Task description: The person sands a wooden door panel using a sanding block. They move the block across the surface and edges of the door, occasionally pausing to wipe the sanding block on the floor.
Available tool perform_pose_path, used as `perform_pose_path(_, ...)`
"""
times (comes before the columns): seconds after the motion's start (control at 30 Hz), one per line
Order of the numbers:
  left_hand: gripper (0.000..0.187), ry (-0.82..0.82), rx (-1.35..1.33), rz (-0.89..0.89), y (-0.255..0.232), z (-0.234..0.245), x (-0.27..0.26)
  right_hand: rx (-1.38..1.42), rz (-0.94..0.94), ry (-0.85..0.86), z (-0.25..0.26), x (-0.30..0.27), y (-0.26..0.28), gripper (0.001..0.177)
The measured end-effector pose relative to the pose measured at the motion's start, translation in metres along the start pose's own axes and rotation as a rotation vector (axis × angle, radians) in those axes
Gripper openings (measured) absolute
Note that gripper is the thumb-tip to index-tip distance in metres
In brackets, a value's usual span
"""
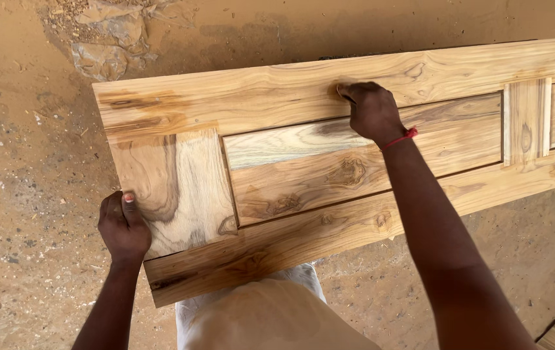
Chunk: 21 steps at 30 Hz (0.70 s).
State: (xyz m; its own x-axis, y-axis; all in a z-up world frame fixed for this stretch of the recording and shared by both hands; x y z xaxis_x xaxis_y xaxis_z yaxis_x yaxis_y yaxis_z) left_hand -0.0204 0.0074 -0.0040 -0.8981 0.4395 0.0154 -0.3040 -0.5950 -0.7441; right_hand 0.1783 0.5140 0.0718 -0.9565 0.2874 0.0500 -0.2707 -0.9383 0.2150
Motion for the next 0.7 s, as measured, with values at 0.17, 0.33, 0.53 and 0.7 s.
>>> perform_pose_path(0.17,0.039,-0.029,-0.006,0.008,-0.008,0.002,0.008,0.003,0.077,0.102,0.026,0.011,-0.013,0.030)
perform_pose_path(0.33,0.038,0.002,0.023,0.001,-0.009,0.003,0.009,0.018,0.248,-0.002,0.018,0.053,-0.027,0.026)
perform_pose_path(0.53,0.037,0.004,0.033,-0.023,-0.010,0.001,0.004,0.028,0.215,0.239,0.020,0.020,-0.032,0.041)
perform_pose_path(0.7,0.037,-0.015,0.026,-0.035,-0.012,0.003,0.009,0.044,0.182,0.259,0.036,0.004,-0.039,0.034)
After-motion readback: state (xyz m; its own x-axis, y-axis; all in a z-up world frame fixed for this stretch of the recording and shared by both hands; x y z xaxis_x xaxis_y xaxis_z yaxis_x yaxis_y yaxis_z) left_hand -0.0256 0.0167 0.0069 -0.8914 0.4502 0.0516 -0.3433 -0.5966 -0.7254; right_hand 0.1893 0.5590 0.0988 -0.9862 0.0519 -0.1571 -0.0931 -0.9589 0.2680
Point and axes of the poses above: each hand's wrist, its own x-axis towards the middle knuckle, its own z-axis out of the back of the hand, y = z × x, the point moved 3 cm from there along x, towards the middle knuckle, and after that the axes turned 4 degrees about z, right-handed, at the moved point
